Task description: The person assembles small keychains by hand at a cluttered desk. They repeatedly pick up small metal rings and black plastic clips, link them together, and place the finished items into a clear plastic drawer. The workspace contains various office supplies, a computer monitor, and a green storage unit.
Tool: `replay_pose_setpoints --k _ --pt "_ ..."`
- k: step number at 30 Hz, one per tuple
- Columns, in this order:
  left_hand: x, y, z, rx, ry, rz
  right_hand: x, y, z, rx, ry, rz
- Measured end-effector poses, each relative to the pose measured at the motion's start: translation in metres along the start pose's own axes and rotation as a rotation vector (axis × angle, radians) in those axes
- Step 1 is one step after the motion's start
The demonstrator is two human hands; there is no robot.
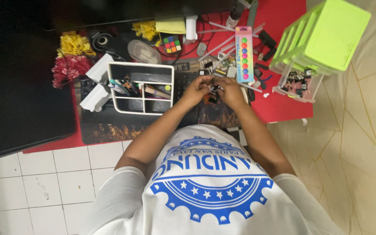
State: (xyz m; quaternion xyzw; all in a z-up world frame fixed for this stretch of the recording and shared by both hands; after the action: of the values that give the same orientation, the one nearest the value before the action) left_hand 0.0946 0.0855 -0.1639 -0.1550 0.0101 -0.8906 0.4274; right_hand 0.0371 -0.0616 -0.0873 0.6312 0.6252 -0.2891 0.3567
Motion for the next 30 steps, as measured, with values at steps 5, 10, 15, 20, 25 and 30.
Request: replay_pose_setpoints --k 5,10,15,20,25,30 --pt "-0.002 -0.009 0.022 -0.060 -0.065 0.013 0.005 0.003 0.006 -0.029 -0.025 0.087" --pt "-0.003 -0.014 0.037 -0.149 -0.028 0.053 -0.024 0.000 -0.014 0.095 0.199 0.154" --pt "0.033 -0.017 0.053 0.015 -0.205 -0.073 -0.076 -0.019 -0.068 0.104 0.444 0.409" --pt "0.070 -0.032 0.071 -0.116 -0.239 -0.145 -0.100 -0.043 -0.092 0.150 0.589 0.440" --pt "0.092 -0.038 0.115 -0.016 -0.163 -0.289 -0.115 -0.062 -0.082 0.224 0.930 0.414" --pt "0.105 -0.021 0.141 0.029 -0.098 -0.315 -0.138 -0.063 -0.067 0.171 0.958 0.276"
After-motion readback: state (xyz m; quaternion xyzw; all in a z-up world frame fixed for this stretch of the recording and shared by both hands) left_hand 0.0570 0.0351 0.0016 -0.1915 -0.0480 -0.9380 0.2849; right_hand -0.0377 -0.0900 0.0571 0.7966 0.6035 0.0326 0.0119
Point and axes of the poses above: each hand's wrist, its own y-axis towards the middle knuckle, its own x-axis out of the palm, z = x × y, the point moved 6 cm from there along y, towards the middle knuckle, and after that the axes turned 2 degrees about -y, right-handed, at the moved point
